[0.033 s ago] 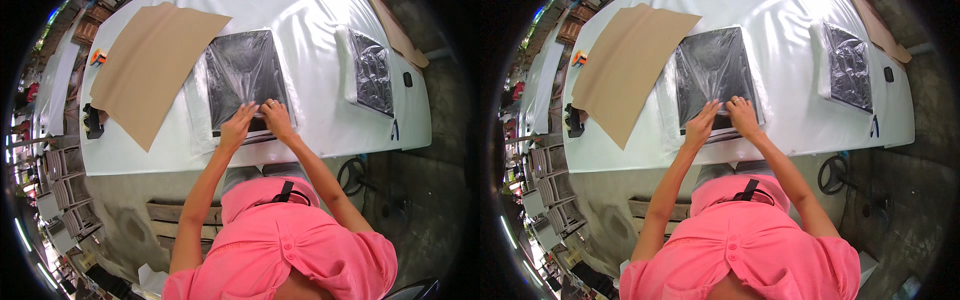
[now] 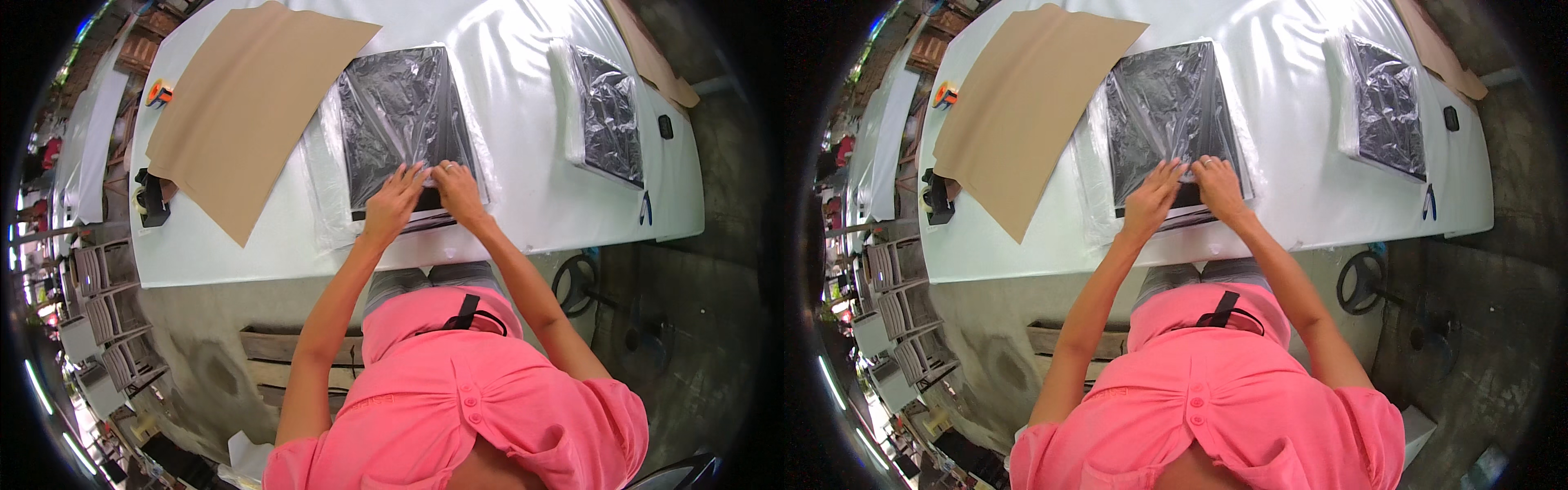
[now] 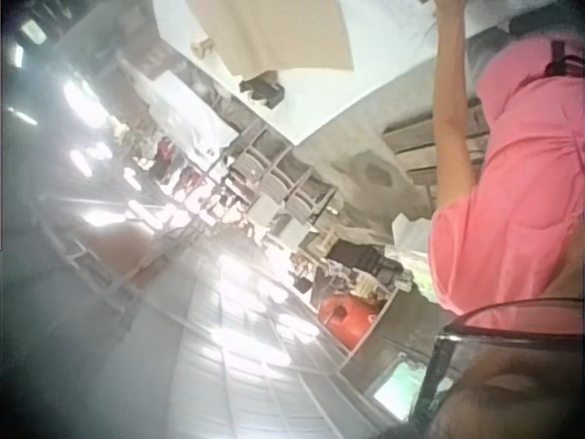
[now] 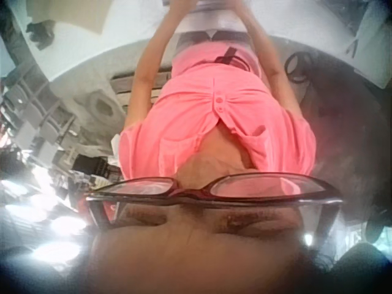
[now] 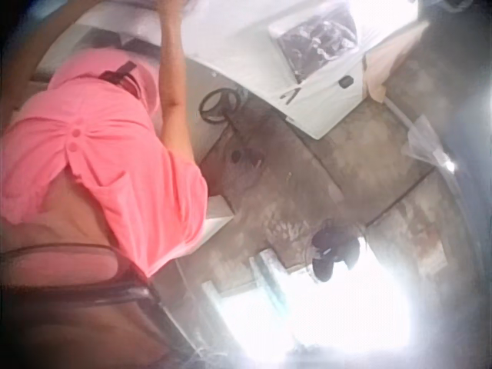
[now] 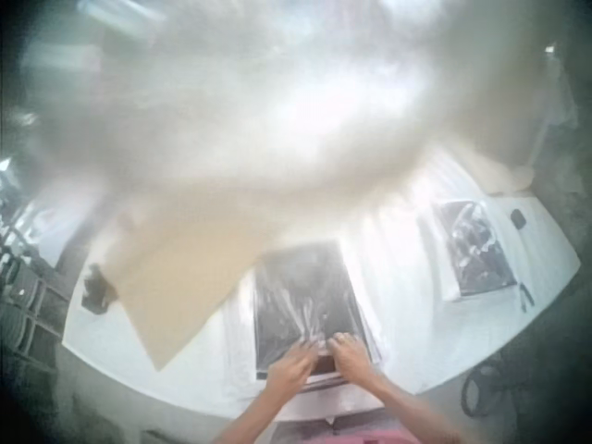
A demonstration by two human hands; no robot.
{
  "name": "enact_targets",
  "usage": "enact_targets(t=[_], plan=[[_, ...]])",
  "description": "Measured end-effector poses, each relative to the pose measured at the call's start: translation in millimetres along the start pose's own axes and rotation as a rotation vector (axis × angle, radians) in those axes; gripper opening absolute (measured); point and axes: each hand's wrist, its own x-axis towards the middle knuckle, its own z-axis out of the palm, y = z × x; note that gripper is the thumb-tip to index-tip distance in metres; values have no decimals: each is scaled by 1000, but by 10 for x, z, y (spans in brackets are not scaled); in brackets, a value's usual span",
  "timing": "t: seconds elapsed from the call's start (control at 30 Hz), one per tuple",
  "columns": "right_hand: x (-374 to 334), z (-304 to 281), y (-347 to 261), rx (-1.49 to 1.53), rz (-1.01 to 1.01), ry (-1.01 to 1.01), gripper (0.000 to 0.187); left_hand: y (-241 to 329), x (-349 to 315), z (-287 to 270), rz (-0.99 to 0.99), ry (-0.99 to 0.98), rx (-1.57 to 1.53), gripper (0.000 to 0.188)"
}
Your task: The person places a large sheet of brown paper on a white table, then wraps a stack of plastic-wrapped dark rectangular items with the paper. They fold the paper over the stack and secure it with a roll of clear tape.
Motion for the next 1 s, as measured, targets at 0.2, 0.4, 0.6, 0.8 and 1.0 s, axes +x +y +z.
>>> enact_targets(t=[0.2, 0.4, 0.6, 0.8, 1.0], plan=[[52, -311, -303, 10, -31, 192, 15, -581, 46, -33, -138, 133, 373, 69], [-80, -413, -4, -226, 121, 114, 23, -834, -543, -414, -205, 4, 329, 67], [-229, -407, 34, -39, 203, 145, 18, -571, -988, -409, -173, -37, 149, 62], [-736, -688, 330, 358, 435, 297, 24, -99, -894, -582, 24, -44, 129, 59], [-853, -584, 340, 477, 623, 244, 32, 140, -9, -47, 280, -369, 234, 59]])
